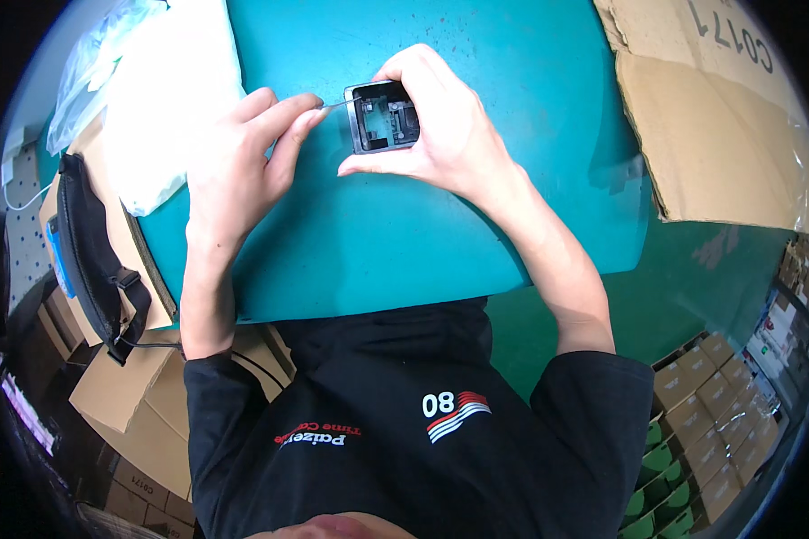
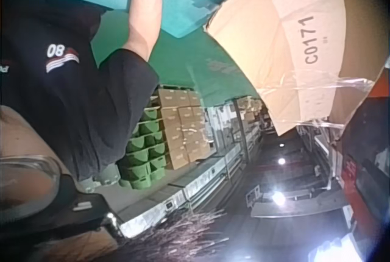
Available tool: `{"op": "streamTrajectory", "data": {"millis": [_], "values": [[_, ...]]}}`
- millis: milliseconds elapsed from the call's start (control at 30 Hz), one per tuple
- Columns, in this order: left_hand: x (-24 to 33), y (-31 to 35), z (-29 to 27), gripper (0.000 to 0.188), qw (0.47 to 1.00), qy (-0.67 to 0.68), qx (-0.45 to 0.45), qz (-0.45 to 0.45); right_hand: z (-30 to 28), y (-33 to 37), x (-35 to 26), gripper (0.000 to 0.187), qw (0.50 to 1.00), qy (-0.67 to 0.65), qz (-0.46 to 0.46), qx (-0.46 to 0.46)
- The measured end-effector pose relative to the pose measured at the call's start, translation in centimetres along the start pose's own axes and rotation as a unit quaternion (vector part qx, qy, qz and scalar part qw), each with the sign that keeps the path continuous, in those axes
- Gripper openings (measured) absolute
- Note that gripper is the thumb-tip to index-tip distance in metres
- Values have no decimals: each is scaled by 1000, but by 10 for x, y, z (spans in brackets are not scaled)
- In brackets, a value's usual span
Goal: The person uses a small metal tool to scrape and clean the interior of a black plastic electronic component. They then place the cleaned component into a clear plastic bag and repeat the process with another unit.
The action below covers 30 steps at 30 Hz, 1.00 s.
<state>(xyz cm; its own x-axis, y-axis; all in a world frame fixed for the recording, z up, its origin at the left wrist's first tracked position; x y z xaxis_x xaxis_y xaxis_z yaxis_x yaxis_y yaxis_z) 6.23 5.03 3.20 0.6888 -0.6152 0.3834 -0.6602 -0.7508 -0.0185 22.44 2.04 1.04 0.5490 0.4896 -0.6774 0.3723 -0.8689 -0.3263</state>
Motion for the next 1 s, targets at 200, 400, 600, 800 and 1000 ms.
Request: {"op": "streamTrajectory", "data": {"millis": [200, 400, 600, 800, 1000], "values": [[-19, -9, 12, 15, 999, -25, 29, -17, 1, -1, 1, 71, 1000, -3, 5, -4], [-18, 7, -5, 16, 993, 9, 116, -25, 1, 0, -6, 76, 1000, 31, 1, -6], [-21, 19, 1, 17, 951, 296, 87, -15, -9, 7, -21, 65, 997, -44, -64, 25], [-4, 23, 6, 19, 931, 364, 11, 1, 15, 18, -4, 94, 908, -419, 5, 17], [5, 26, 4, 19, 928, 370, 23, 33, 21, 21, -4, 96, 878, -477, 25, 16]]}}
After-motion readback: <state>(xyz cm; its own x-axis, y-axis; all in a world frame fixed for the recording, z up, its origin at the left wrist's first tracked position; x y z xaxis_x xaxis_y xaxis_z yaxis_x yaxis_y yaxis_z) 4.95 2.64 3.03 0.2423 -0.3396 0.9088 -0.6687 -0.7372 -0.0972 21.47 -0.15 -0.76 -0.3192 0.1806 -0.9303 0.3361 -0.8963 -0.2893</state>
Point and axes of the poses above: each hand's wrist, its own y-axis away from the middle knuckle, its own z-axis out of the palm, x = y × z, the point moved 8 cm from there along -y, towards the middle knuckle, and after that the axes turned 11 degrees about -x, right-handed, at the moved point
